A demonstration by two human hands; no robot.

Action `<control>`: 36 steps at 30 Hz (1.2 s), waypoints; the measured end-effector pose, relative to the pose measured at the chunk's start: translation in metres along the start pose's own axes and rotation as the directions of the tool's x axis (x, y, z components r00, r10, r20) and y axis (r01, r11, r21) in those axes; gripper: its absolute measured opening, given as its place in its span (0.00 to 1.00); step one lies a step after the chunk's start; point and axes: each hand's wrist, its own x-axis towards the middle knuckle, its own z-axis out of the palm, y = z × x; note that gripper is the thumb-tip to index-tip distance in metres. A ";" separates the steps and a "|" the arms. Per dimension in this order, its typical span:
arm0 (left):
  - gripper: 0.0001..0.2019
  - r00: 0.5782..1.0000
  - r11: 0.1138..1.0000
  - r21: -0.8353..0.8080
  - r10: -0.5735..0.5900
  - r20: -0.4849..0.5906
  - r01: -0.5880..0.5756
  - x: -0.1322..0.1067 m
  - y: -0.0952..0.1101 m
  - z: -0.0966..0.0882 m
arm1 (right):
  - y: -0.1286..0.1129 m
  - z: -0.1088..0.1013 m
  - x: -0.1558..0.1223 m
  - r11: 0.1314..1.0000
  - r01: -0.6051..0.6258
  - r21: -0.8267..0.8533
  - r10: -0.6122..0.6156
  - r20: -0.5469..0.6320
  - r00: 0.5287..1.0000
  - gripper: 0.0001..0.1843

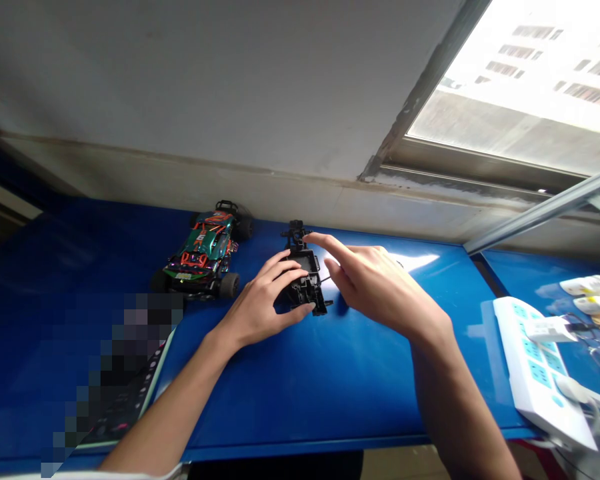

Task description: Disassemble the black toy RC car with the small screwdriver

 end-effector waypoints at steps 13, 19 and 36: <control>0.25 1.000 1.000 0.015 0.001 0.012 -0.001 0.000 -0.001 0.001 | 0.003 0.001 0.001 0.999 0.013 0.043 -0.013 -0.002 1.000 0.30; 0.24 1.000 1.000 0.007 0.004 0.009 -0.004 0.000 -0.001 0.000 | 0.002 -0.002 -0.001 0.996 -0.037 0.078 0.039 -0.021 0.999 0.26; 0.24 1.000 1.000 -0.005 0.001 0.002 -0.001 0.000 0.000 0.001 | 0.000 -0.005 -0.002 0.995 -0.049 0.090 0.048 0.020 0.999 0.25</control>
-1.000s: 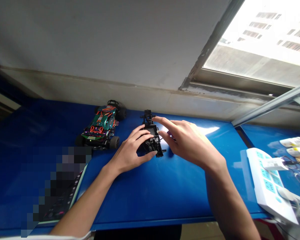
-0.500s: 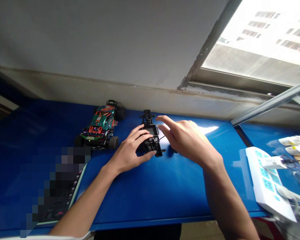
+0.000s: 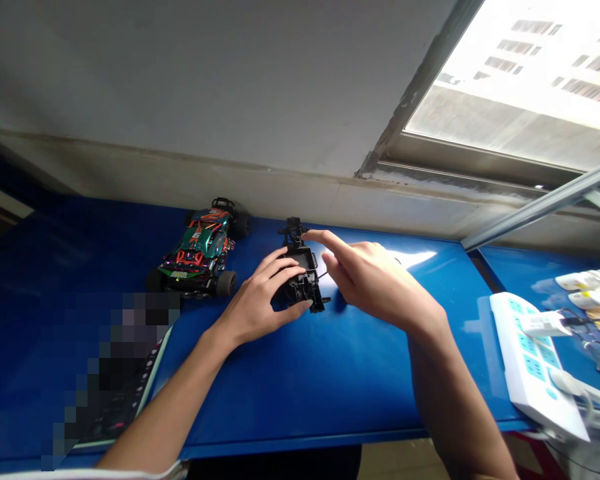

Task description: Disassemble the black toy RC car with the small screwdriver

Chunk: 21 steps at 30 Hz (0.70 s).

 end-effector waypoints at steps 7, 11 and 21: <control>0.25 1.000 1.000 -0.006 -0.007 0.004 0.007 0.000 0.001 -0.001 | 0.002 -0.001 -0.001 0.997 0.008 0.076 -0.008 -0.002 1.000 0.25; 0.24 1.000 1.000 -0.001 -0.006 0.005 0.006 0.000 0.001 -0.001 | 0.001 -0.001 0.002 1.000 -0.024 -0.004 0.024 0.002 1.000 0.21; 0.25 1.000 1.000 0.003 -0.001 0.008 0.001 0.000 0.001 -0.001 | -0.001 -0.001 0.000 1.000 -0.015 0.018 0.015 -0.004 1.000 0.20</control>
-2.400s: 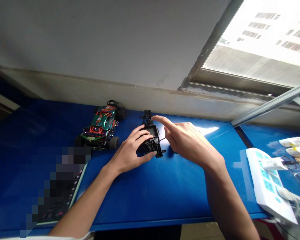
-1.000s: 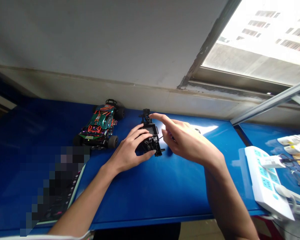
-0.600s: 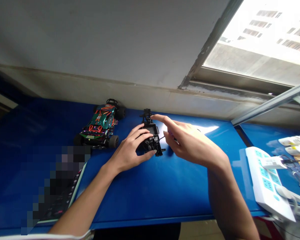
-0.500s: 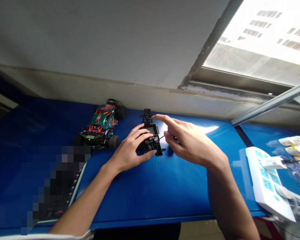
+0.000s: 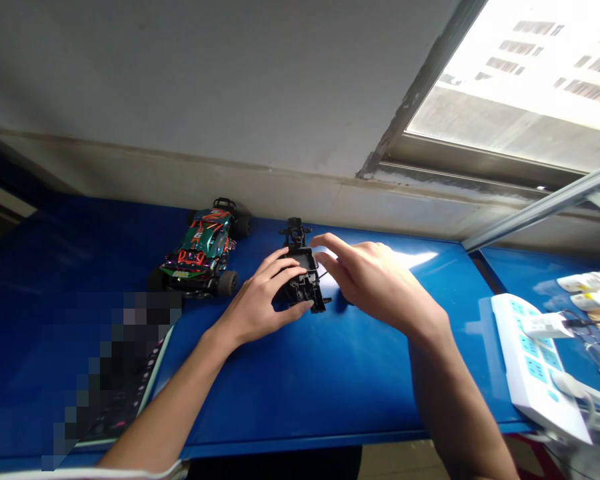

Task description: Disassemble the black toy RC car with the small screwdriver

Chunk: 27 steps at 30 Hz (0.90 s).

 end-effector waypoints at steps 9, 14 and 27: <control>0.24 1.000 1.000 -0.007 0.002 -0.009 -0.002 0.000 -0.001 0.001 | 0.002 0.000 0.000 0.997 0.027 0.076 -0.027 -0.005 1.000 0.22; 0.24 1.000 1.000 -0.001 0.002 -0.004 -0.002 0.000 -0.001 0.001 | 0.002 0.000 0.001 1.000 0.014 0.007 -0.014 0.007 1.000 0.22; 0.24 1.000 1.000 -0.004 -0.002 -0.003 0.002 0.000 0.001 -0.001 | 0.000 0.001 0.004 0.997 0.066 0.034 -0.064 -0.033 0.997 0.28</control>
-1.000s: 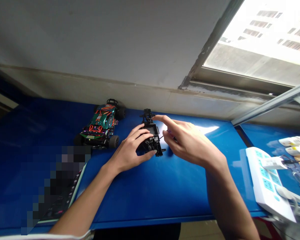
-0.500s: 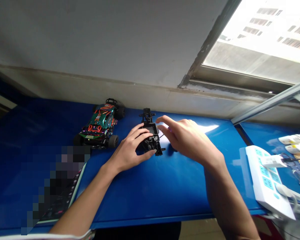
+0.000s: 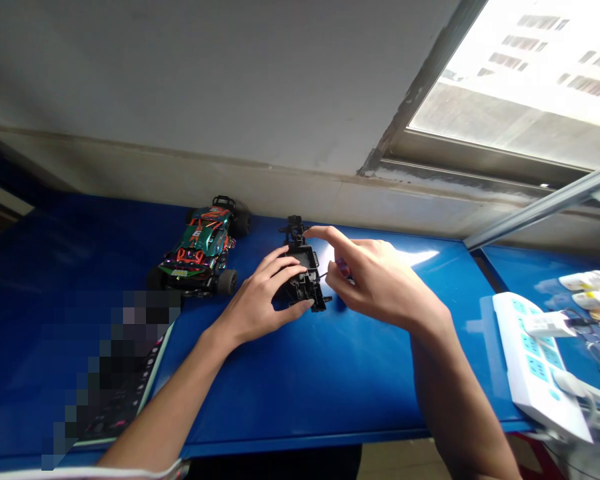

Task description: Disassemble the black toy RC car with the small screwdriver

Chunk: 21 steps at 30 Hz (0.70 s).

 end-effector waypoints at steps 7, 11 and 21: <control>0.24 1.000 1.000 0.003 0.001 0.004 -0.001 0.000 0.001 -0.001 | 0.000 0.001 0.000 0.998 -0.049 -0.027 0.049 -0.007 0.999 0.22; 0.24 1.000 1.000 0.008 0.002 0.005 -0.002 0.000 0.000 0.000 | -0.001 -0.001 -0.001 0.999 -0.004 0.035 0.005 -0.010 1.000 0.29; 0.25 1.000 1.000 0.000 0.009 0.009 -0.009 -0.001 -0.001 -0.001 | -0.002 0.001 -0.001 1.000 0.006 0.012 -0.006 -0.006 1.000 0.27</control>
